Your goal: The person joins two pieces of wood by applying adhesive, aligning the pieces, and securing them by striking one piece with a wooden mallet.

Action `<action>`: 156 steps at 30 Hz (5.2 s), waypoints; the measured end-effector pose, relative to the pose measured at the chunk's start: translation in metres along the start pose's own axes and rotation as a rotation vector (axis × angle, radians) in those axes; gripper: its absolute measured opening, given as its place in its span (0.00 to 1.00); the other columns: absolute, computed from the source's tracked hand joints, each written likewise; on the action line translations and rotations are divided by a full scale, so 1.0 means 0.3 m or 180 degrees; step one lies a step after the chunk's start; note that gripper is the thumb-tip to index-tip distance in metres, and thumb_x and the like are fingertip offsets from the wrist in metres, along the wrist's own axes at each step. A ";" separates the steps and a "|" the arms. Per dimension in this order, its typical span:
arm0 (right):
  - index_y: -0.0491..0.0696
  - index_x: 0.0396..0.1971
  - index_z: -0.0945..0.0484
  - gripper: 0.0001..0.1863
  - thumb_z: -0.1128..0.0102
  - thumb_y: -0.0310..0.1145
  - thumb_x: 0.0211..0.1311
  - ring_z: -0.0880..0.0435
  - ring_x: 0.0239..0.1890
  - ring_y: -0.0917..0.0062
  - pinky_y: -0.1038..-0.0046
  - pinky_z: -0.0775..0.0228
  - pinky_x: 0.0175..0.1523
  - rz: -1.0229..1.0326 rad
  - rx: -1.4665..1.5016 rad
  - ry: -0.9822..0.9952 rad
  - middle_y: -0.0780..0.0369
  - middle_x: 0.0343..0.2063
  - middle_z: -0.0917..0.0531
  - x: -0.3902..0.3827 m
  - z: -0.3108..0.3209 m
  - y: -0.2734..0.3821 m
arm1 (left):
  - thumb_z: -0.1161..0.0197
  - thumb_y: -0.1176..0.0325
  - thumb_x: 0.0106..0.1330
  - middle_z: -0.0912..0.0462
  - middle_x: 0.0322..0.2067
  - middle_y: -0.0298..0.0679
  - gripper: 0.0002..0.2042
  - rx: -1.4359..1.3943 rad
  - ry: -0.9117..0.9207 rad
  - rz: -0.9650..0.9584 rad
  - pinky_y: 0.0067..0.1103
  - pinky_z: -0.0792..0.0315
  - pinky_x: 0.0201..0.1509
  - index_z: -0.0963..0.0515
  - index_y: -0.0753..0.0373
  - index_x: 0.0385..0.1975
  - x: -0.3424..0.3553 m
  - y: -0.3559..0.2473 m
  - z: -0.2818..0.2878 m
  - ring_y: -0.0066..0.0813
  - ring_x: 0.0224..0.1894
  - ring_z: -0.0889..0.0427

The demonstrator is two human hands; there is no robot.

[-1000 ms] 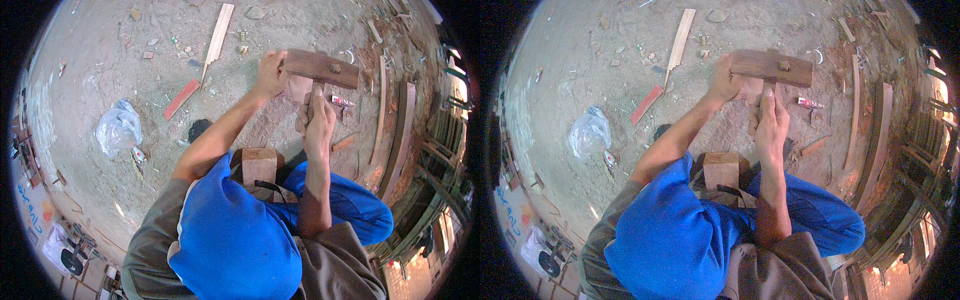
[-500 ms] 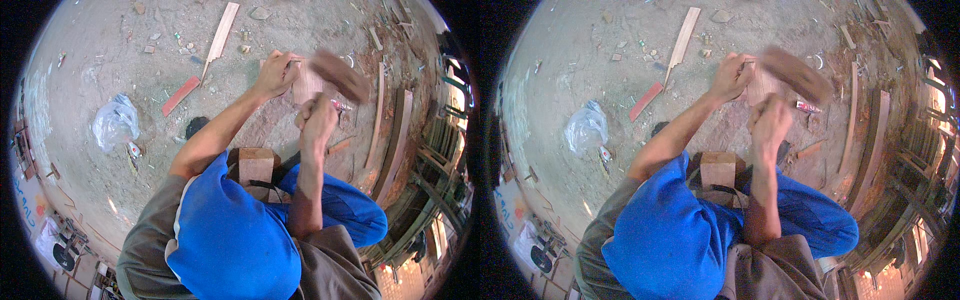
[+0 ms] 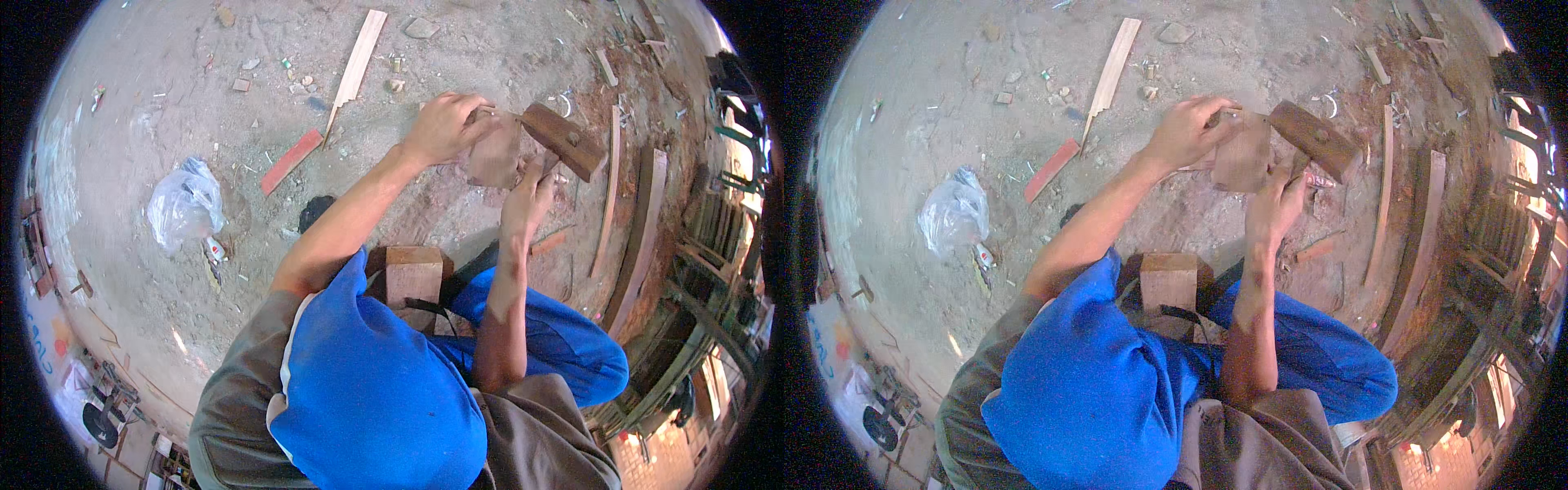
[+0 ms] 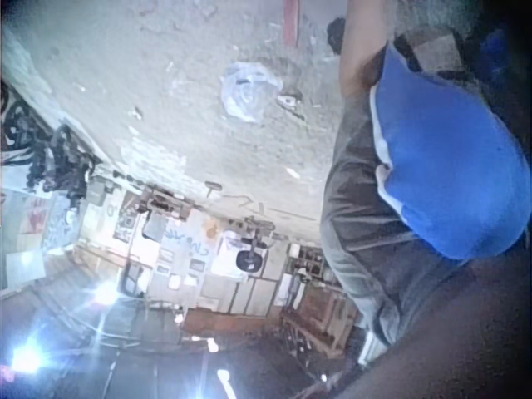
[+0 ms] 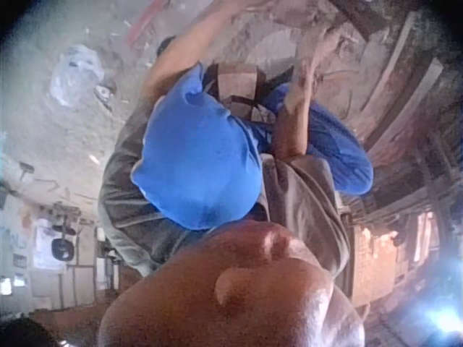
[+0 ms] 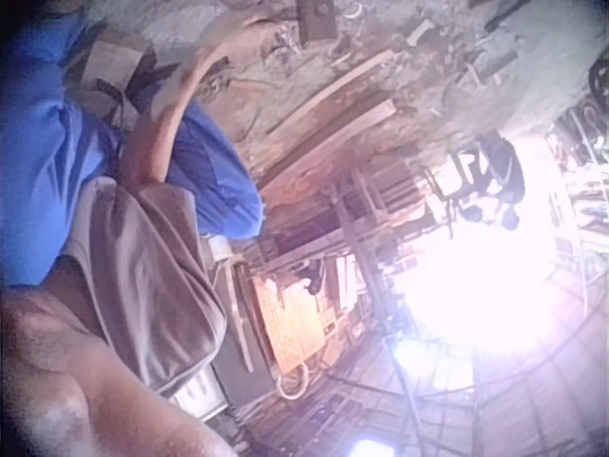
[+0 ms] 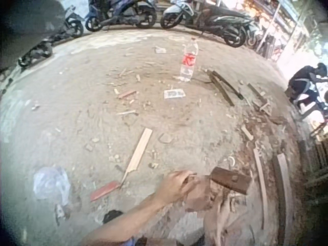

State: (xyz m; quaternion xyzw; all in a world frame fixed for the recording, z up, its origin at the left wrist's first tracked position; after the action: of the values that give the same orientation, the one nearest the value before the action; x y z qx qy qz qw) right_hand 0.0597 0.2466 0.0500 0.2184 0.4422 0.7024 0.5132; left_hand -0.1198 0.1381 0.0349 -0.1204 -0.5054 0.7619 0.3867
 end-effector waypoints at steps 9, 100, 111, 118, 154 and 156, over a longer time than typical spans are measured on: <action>0.34 0.53 0.22 0.29 0.55 0.49 0.79 0.18 0.49 0.65 0.66 0.30 0.56 -0.0221 0.0290 -0.0088 0.51 0.46 0.15 -0.048 -0.087 0.011 | 0.32 0.69 0.64 0.12 0.38 0.45 0.09 -0.0246 -0.0455 -0.0218 0.32 0.18 0.42 0.15 0.62 0.42 0.022 0.036 0.055 0.43 0.39 0.11; 0.37 0.53 0.22 0.17 0.47 0.33 0.73 0.20 0.26 0.70 0.66 0.26 0.35 0.0727 0.0066 0.0133 0.51 0.28 0.17 -0.007 0.028 0.208 | 0.35 0.60 0.71 0.12 0.38 0.41 0.14 -0.1538 -0.0175 0.0473 0.28 0.20 0.48 0.17 0.62 0.47 0.052 0.141 0.002 0.29 0.41 0.13; 0.38 0.47 0.25 0.11 0.46 0.31 0.75 0.21 0.26 0.74 0.68 0.26 0.35 0.0837 0.0193 0.0532 0.58 0.25 0.20 -0.004 0.011 0.254 | 0.33 0.57 0.67 0.12 0.38 0.42 0.16 -0.1582 -0.0084 0.0400 0.29 0.20 0.46 0.16 0.61 0.47 0.030 0.114 -0.016 0.32 0.41 0.12; 0.33 0.51 0.28 0.17 0.40 0.29 0.69 0.15 0.38 0.67 0.65 0.23 0.45 0.1710 -0.0982 0.0616 0.49 0.37 0.16 0.029 -0.022 0.135 | 0.32 0.52 0.64 0.12 0.32 0.50 0.19 -0.0314 0.0197 0.1183 0.33 0.19 0.42 0.15 0.66 0.34 0.065 0.119 0.051 0.43 0.35 0.11; 0.41 0.40 0.19 0.08 0.41 0.25 0.64 0.15 0.28 0.58 0.59 0.25 0.36 0.2252 -0.1016 0.0629 0.52 0.27 0.15 0.062 0.048 0.290 | 0.36 0.59 0.61 0.12 0.32 0.51 0.13 0.0074 0.0850 0.1393 0.34 0.20 0.42 0.11 0.55 0.41 0.096 0.160 0.019 0.47 0.36 0.12; 0.41 0.43 0.20 0.09 0.41 0.25 0.64 0.15 0.29 0.56 0.58 0.25 0.37 0.2617 -0.0811 0.0579 0.52 0.28 0.15 0.070 0.077 0.283 | 0.45 0.71 0.52 0.16 0.24 0.57 0.09 0.0006 0.0609 0.0803 0.39 0.21 0.37 0.17 0.65 0.17 0.121 0.109 0.038 0.54 0.29 0.15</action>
State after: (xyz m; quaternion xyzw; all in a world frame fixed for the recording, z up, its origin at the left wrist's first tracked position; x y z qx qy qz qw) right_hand 0.0245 0.2678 0.1305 0.2484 0.2718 0.9135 0.1728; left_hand -0.1659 0.1499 0.0196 -0.2546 -0.4465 0.7900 0.3344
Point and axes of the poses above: each hand's wrist, its own x-axis towards the middle knuckle, its own z-axis out of the back of the hand, y = z × x, the point moved 10 cm from there along x, towards the middle knuckle
